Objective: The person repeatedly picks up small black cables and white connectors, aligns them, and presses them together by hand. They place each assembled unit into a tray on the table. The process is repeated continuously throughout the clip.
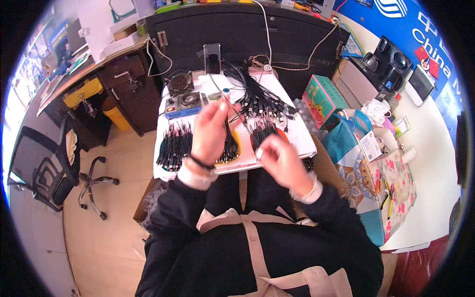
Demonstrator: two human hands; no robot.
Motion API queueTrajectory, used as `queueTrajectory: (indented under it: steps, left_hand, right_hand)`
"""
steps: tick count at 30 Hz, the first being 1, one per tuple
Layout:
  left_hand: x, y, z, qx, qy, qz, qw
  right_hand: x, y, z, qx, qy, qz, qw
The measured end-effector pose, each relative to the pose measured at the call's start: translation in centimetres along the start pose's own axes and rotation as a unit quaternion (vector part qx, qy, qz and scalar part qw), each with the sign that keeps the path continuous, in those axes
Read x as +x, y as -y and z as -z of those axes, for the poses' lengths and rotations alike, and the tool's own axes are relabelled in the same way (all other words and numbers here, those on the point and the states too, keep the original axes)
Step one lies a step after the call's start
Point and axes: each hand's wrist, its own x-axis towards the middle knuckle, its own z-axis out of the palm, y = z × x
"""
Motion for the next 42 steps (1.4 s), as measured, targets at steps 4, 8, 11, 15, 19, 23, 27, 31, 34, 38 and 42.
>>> queueTrajectory:
  steps: [4, 8, 11, 15, 19, 23, 27, 31, 34, 38, 42]
  left_hand:
    - [1.2, -4.1, -0.2, 0.075, 0.005, -0.142, 0.987]
    - [-4.0, -3.3, -0.9, 0.071, 0.042, -0.127, 0.988]
    - [-7.6, -1.4, -1.5, 0.005, 0.055, -0.079, 0.995]
    - [-9.4, 0.2, -2.1, -0.013, 0.072, -0.019, 0.997]
    - [-9.4, 0.9, -2.5, -0.053, 0.121, 0.065, 0.989]
    - [-9.2, 1.4, -2.7, -0.115, 0.157, 0.142, 0.97]
    - [-9.0, 1.8, -3.5, -0.019, 0.072, 0.078, 0.994]
    - [-9.6, 2.5, -4.9, 0.253, 0.033, -0.098, 0.962]
    - [-9.6, 1.7, -4.6, 0.059, 0.093, 0.093, 0.99]
    - [-10.1, 1.3, -4.6, -0.05, 0.121, 0.165, 0.978]
    - [-10.8, 2.2, -5.1, 0.065, 0.04, 0.026, 0.997]
  right_hand:
    - [-5.5, -0.9, -7.1, -0.075, -0.019, -0.059, 0.995]
    - [-5.4, -2.2, -6.4, 0.008, 0.087, -0.052, 0.995]
    - [-3.2, -1.5, -2.9, 0.129, 0.014, -0.082, 0.988]
    - [-0.2, 0.7, 0.4, 0.283, -0.003, -0.026, 0.959]
    - [0.7, 1.9, 1.1, 0.348, 0.02, 0.024, 0.937]
    - [0.7, 1.6, 2.0, 0.382, 0.083, 0.004, 0.92]
    - [-0.2, 1.7, 1.7, 0.364, 0.025, 0.035, 0.93]
    - [-1.1, 2.4, 1.1, 0.317, -0.026, 0.085, 0.944]
    - [-1.3, 2.6, 1.5, 0.321, 0.005, 0.093, 0.943]
    - [-1.3, 2.6, 1.7, 0.323, 0.0, 0.072, 0.944]
    - [-2.1, 3.5, 1.6, 0.315, -0.056, 0.025, 0.947]
